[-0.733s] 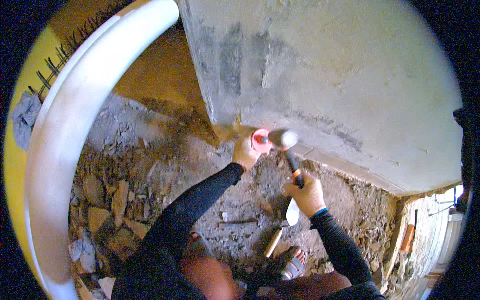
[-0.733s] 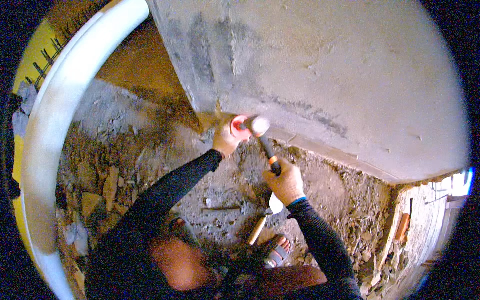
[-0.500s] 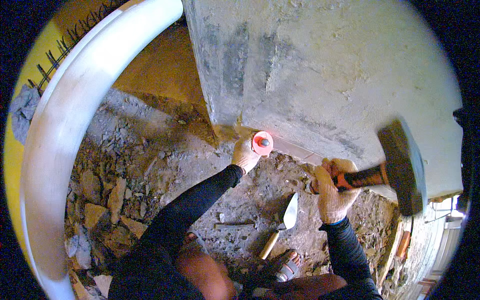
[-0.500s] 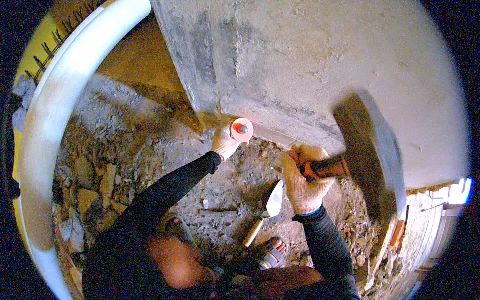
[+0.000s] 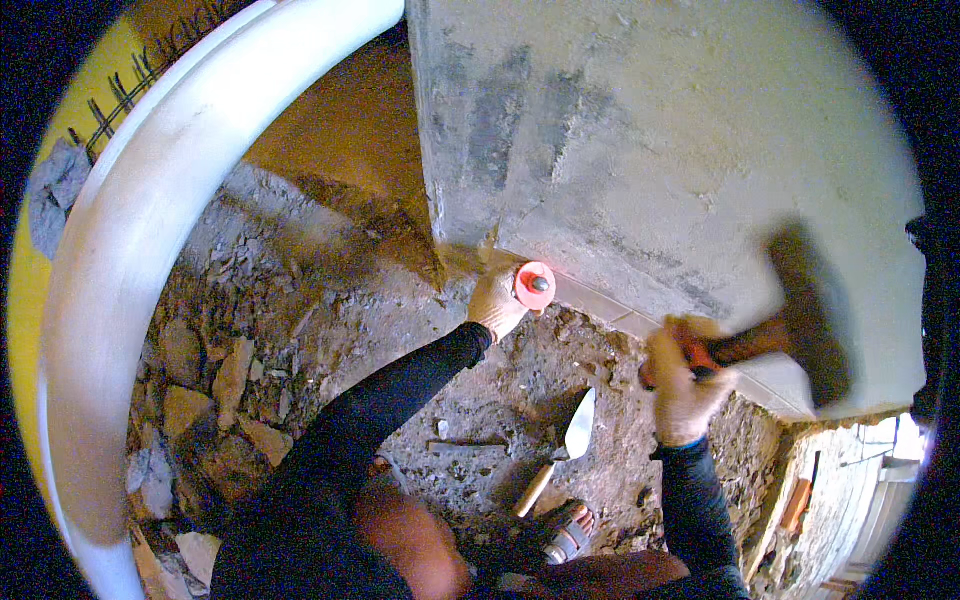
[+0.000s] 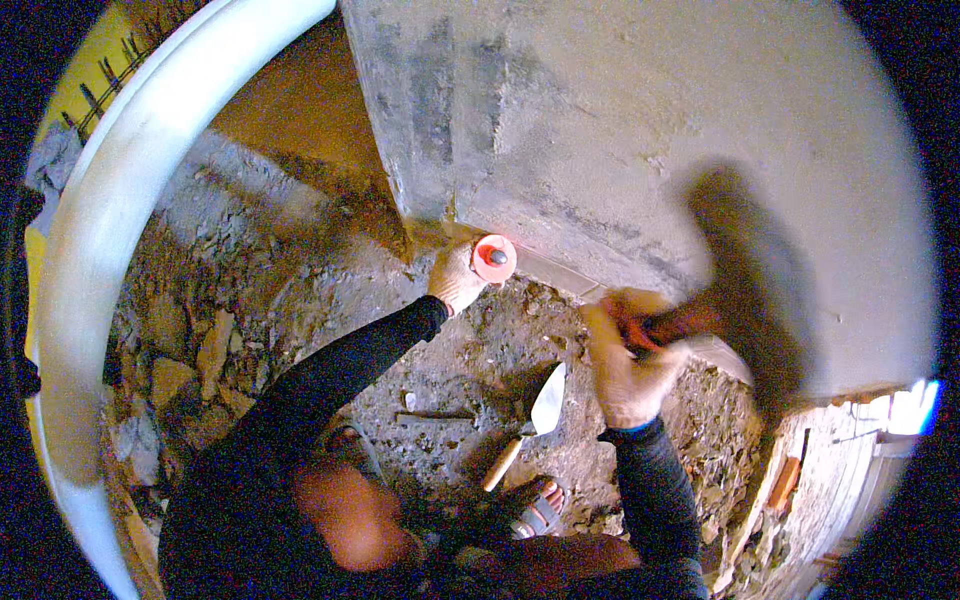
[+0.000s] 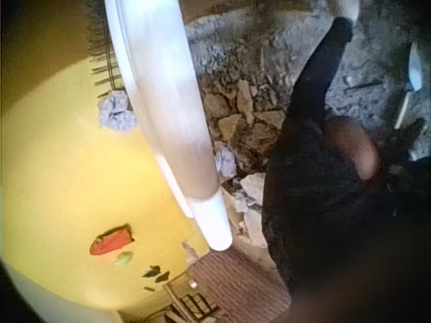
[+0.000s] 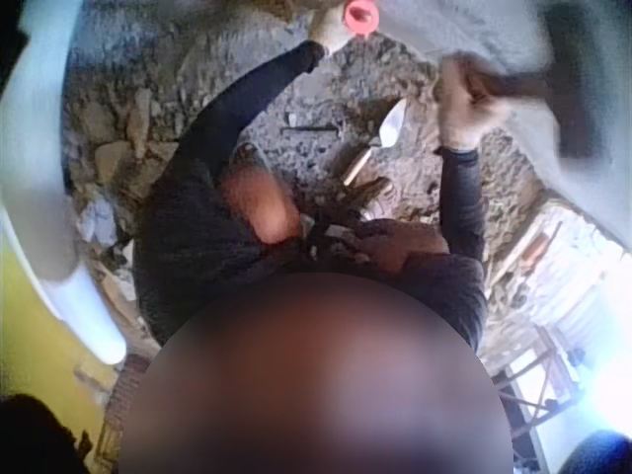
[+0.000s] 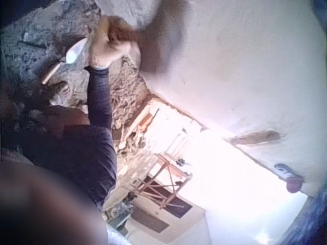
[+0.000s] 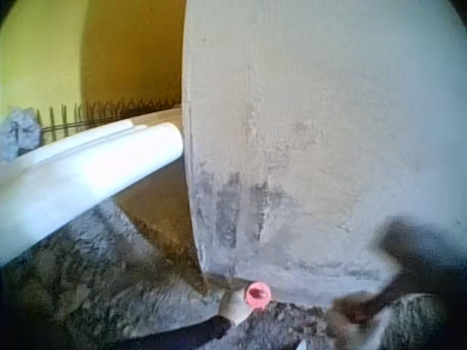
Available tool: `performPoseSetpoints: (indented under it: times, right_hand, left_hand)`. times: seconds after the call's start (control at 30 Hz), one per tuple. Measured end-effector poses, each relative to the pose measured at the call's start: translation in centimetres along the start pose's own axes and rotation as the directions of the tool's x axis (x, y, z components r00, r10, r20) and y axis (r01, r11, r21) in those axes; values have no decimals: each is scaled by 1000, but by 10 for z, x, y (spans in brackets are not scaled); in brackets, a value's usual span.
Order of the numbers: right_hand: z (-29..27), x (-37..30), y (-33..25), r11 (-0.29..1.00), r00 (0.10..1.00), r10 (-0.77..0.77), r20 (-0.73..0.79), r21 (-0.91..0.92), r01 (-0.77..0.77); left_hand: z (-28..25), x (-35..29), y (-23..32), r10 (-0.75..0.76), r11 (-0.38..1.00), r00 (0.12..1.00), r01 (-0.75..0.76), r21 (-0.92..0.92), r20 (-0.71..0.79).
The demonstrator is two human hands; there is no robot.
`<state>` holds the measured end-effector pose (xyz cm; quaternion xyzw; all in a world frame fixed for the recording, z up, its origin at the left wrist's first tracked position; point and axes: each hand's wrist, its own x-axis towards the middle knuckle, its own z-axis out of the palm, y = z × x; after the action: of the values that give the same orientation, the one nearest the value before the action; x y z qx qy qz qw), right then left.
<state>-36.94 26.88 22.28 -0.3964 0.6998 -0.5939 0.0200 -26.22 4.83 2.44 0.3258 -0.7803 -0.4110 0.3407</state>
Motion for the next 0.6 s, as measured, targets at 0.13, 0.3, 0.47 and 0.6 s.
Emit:
performPoseSetpoints:
  times: [0.13,0.3,0.47,0.6]
  right_hand:
    - [18,-15,27,948,999,-28,-23,317,33]
    - [37,-66,98,831,827,450,337,-497,-250]
    - [13,-35,45,930,921,366,135,-72,-359]
    - [-2,6,-5,893,983,156,-97,439,-99]
  left_hand:
    - [2,2,-3,-43,998,999,42,44,11]
    - [8,4,-4,14,986,994,5,-169,111]
    - [3,0,-5,-46,996,999,48,72,-18]
    - [-1,2,-4,-54,993,998,53,107,14]
